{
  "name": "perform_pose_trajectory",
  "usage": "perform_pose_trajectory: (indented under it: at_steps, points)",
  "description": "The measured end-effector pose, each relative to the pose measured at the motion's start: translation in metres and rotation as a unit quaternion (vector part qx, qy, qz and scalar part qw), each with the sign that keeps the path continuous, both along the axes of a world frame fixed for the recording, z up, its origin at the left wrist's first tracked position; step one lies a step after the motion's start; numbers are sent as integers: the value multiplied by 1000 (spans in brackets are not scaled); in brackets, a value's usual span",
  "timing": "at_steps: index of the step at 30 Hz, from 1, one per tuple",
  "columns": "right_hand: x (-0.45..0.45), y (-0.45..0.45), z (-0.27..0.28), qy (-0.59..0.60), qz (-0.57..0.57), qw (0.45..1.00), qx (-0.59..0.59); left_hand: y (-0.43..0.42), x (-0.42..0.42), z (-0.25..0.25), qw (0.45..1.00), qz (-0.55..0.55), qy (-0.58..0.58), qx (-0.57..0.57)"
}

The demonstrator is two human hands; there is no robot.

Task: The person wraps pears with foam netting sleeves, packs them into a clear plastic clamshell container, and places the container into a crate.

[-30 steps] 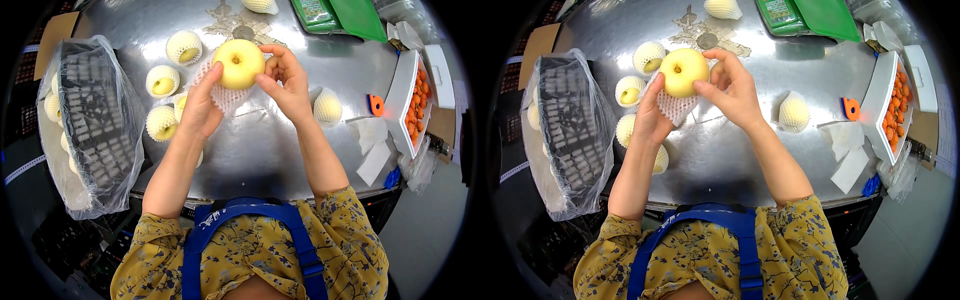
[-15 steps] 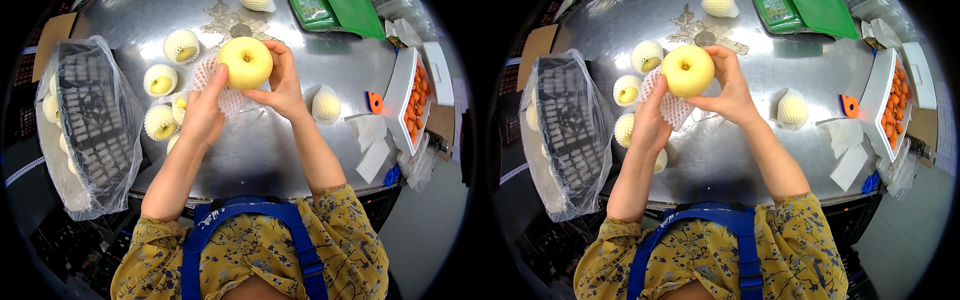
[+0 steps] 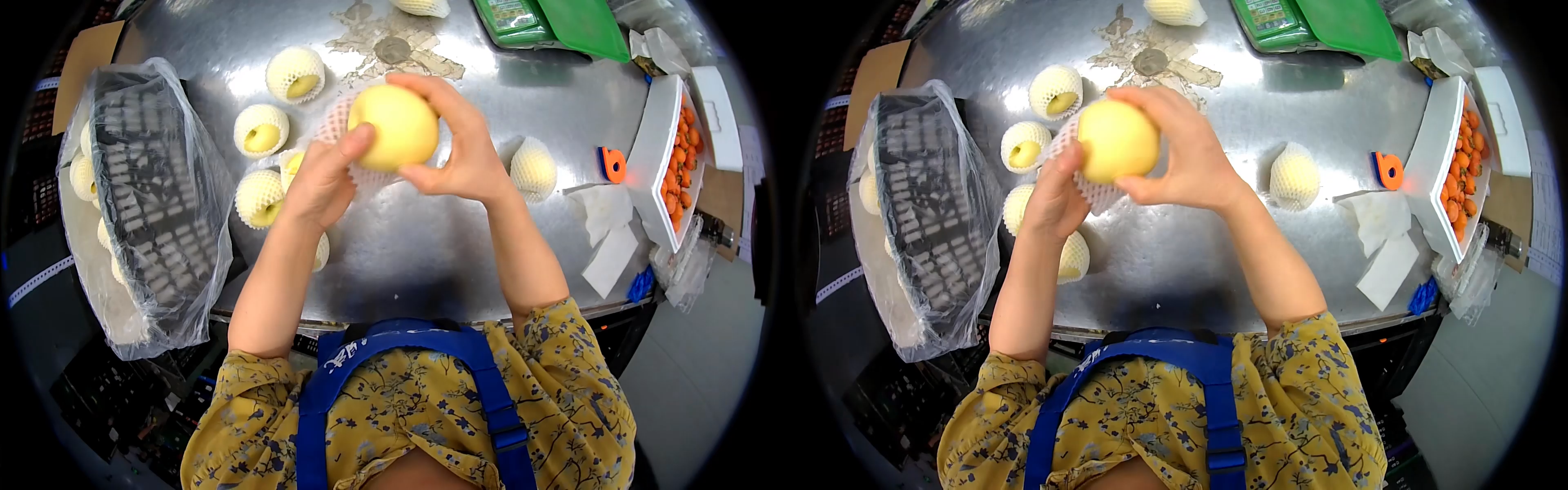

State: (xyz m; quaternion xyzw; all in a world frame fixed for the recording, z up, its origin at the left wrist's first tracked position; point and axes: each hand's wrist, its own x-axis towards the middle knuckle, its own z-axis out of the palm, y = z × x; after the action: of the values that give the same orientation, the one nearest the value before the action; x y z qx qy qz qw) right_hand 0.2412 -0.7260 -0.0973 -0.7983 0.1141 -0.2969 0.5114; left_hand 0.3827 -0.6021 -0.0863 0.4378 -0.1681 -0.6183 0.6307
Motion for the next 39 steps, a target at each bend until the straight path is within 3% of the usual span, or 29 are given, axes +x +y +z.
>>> perform_pose_trajectory:
  at_steps: [3, 4, 6, 7, 8, 11, 18, 21, 24, 27, 29, 30, 33, 39]
  points:
    - [-1, 4, 12, 72, -33, 997, 26, -3, 3, 0, 991, -30, 127, -14]
    - [1, 5, 0, 34, -43, 984, 172, 0, 3, -7, 984, 6, 178, -2]
    - [9, 6, -50, -39, -55, 891, 449, 2, 1, -17, 946, 45, 319, -18]
    - [12, 7, -61, -74, -62, 814, 573, 1, -2, -19, 919, 62, 388, -26]
    - [25, 37, -31, 4, -72, 717, 693, -4, -8, -15, 897, 102, 430, 21]
    - [21, 41, -51, 35, 61, 658, 750, -9, -12, -13, 886, 111, 448, 39]
    - [22, 38, -66, 25, 108, 622, 775, -13, -15, -6, 868, 154, 467, 66]
    - [20, 36, -59, 32, 97, 624, 775, -13, -14, -8, 870, 153, 467, 41]
    - [17, 34, -56, 67, -50, 757, 648, -10, -12, -6, 866, 138, 479, 21]
    - [8, 13, -49, -57, -140, 912, 382, -7, -14, -2, 876, 138, 462, 23]
    - [6, 10, -18, -80, -83, 969, 217, -5, -16, -2, 889, 114, 442, 25]
    - [5, 11, -5, -90, -55, 986, 132, -4, -18, -3, 895, 100, 433, 27]
    - [0, 16, 5, 33, -26, 999, 31, -4, -24, -8, 911, 69, 404, 43]
    - [-19, 28, -2, -8, 6, 994, 110, 10, -38, -11, 945, 28, 323, 42]
